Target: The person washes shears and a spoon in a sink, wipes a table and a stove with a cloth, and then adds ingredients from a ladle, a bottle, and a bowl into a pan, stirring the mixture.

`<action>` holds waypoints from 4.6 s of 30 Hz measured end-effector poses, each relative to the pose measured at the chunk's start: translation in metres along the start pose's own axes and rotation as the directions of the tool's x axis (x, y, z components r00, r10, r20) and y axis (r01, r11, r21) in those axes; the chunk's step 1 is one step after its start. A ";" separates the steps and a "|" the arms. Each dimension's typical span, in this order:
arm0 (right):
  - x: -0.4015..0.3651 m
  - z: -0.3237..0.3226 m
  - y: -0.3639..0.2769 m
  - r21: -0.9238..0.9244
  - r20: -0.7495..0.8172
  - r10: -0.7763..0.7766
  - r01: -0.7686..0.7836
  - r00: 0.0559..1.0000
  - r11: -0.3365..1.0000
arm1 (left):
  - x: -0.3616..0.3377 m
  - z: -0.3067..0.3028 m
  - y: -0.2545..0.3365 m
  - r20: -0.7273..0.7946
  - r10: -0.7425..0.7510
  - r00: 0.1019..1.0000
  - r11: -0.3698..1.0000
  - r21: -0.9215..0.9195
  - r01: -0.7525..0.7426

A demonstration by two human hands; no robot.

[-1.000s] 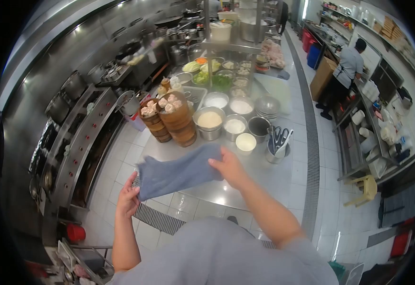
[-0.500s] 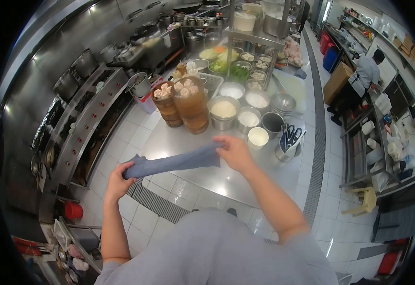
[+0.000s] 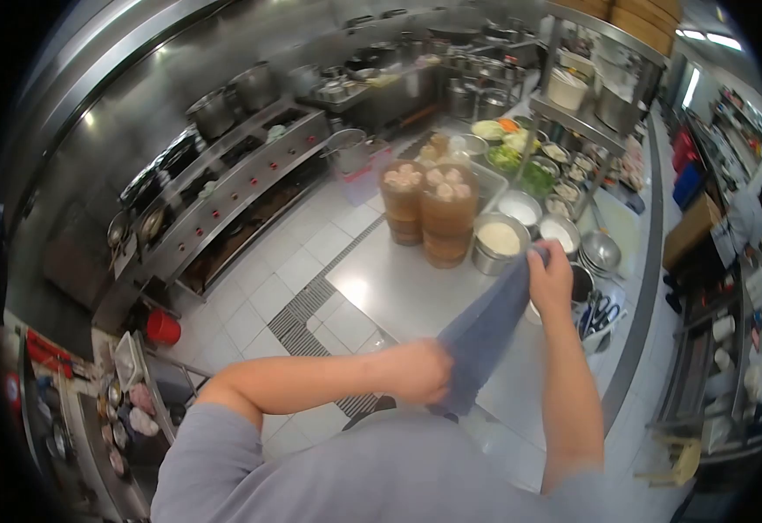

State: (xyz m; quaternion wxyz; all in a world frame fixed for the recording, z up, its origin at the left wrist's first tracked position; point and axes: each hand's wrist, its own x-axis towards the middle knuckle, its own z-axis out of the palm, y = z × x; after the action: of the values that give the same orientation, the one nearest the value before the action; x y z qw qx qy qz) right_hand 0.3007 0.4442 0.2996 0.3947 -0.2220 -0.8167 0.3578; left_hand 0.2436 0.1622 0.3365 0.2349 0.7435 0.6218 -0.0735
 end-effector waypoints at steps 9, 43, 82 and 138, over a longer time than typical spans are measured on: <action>-0.178 0.021 -0.033 -0.090 0.331 -0.315 0.362 0.889 0.928 | 0.080 0.083 -0.030 -0.248 -0.350 0.903 -0.773 -0.469 -0.428; -0.087 0.466 -0.019 -0.328 0.735 0.042 0.300 0.677 0.896 | -0.346 0.593 -0.065 0.600 -0.799 0.038 -0.588 -0.793 0.159; -0.024 -0.320 0.232 -0.160 -0.691 -0.075 -0.051 0.719 0.986 | -0.055 0.394 -0.135 0.219 -0.870 0.441 0.264 -0.549 0.793; -0.112 0.591 -0.087 -0.074 0.997 0.074 0.011 -0.031 0.997 | -0.369 0.653 -0.076 0.666 -0.703 -0.249 -0.702 -0.707 0.087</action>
State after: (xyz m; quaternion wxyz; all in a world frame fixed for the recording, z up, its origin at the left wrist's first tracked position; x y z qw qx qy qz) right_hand -0.1155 0.0741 0.0556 -0.3263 0.0721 -0.8567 0.3930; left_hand 0.2106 -0.4449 -0.1088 0.2447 -0.3703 0.8218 0.3573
